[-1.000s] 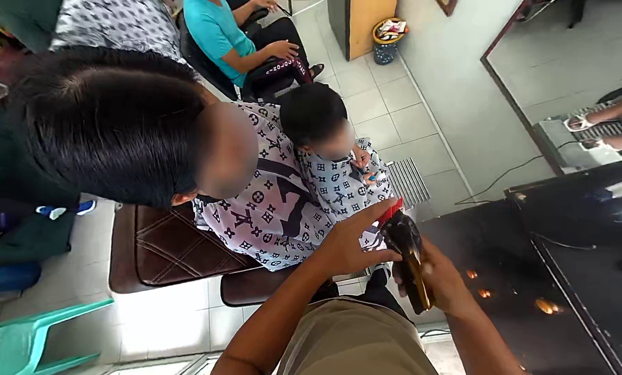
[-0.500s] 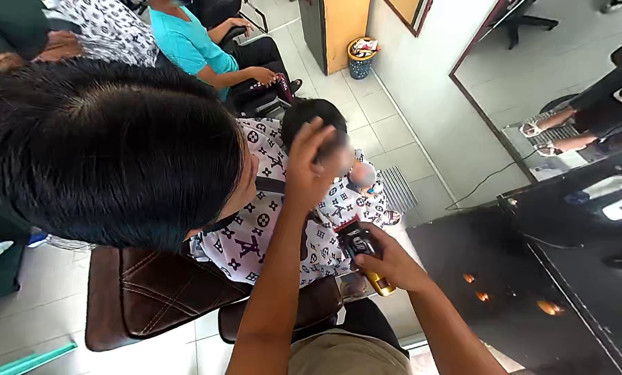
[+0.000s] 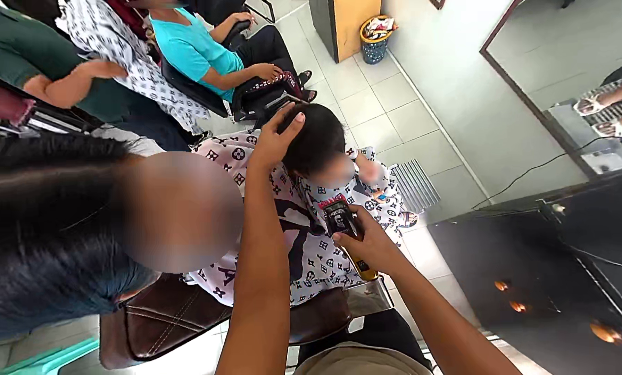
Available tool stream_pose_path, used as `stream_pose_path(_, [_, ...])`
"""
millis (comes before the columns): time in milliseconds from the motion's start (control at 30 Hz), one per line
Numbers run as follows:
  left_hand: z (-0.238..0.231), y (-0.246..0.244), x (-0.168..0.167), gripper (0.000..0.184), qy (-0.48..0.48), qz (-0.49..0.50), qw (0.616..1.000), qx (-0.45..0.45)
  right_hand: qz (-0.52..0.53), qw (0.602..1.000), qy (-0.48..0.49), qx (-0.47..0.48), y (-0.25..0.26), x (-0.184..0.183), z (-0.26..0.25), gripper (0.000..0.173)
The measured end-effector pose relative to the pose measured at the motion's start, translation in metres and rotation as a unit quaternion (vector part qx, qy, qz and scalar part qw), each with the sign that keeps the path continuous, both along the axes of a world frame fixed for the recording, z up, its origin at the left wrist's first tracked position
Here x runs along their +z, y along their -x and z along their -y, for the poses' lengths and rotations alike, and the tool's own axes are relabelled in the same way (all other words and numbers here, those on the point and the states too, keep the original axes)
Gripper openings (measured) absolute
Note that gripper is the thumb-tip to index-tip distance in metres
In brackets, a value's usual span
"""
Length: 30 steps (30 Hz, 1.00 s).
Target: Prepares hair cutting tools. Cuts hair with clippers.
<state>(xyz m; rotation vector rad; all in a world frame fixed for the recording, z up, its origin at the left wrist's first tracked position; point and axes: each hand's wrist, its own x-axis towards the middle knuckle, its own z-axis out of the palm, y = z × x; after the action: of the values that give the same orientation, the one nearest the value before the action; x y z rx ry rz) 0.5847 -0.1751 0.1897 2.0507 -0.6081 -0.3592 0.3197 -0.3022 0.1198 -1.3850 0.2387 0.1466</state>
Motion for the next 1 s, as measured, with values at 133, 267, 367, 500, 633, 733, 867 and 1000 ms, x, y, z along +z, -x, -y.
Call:
stream_pose_path(133, [0.000, 0.006, 0.000, 0.058, 0.026, -0.007, 0.999, -0.037, -0.027, 0.998, 0.054, -0.033, -0.012, 0.000, -0.006, 0.072])
stream_pose_path(267, [-0.004, 0.000, -0.008, 0.060, 0.034, 0.040, 0.994, -0.093, -0.031, 0.994, 0.081, -0.066, -0.015, -0.003, -0.016, 0.072])
stream_pose_path(367, [-0.001, -0.002, -0.016, 0.069, 0.053, 0.057, 0.991, -0.108, -0.044, 0.988, 0.122, -0.087, -0.013, -0.004, -0.025, 0.073])
stream_pose_path(500, [0.014, -0.003, -0.032, 0.089, 0.067, 0.132, 0.984, -0.097, -0.037, 0.973, 0.150, -0.172, -0.014, -0.005, -0.036, 0.075])
stream_pose_path(633, [0.044, 0.005, -0.031, 0.091, 0.035, 0.195, 0.972, -0.128, -0.027, 0.956, 0.179, -0.232, -0.007, -0.004, -0.003, 0.073])
stream_pose_path(733, [0.059, 0.011, -0.023, 0.076, -0.031, 0.239, 0.963, -0.121, -0.032, 0.963, 0.190, -0.186, -0.007, -0.006, 0.043, 0.068])
stream_pose_path(867, [0.077, 0.016, -0.015, 0.071, -0.107, 0.259, 0.952, -0.127, -0.006, 0.976, 0.187, -0.110, -0.031, -0.009, 0.095, 0.061])
stream_pose_path(1000, [0.085, 0.016, -0.017, 0.073, -0.130, 0.273, 0.944, -0.130, 0.001, 0.978, 0.202, -0.051, -0.052, -0.021, 0.120, 0.062])
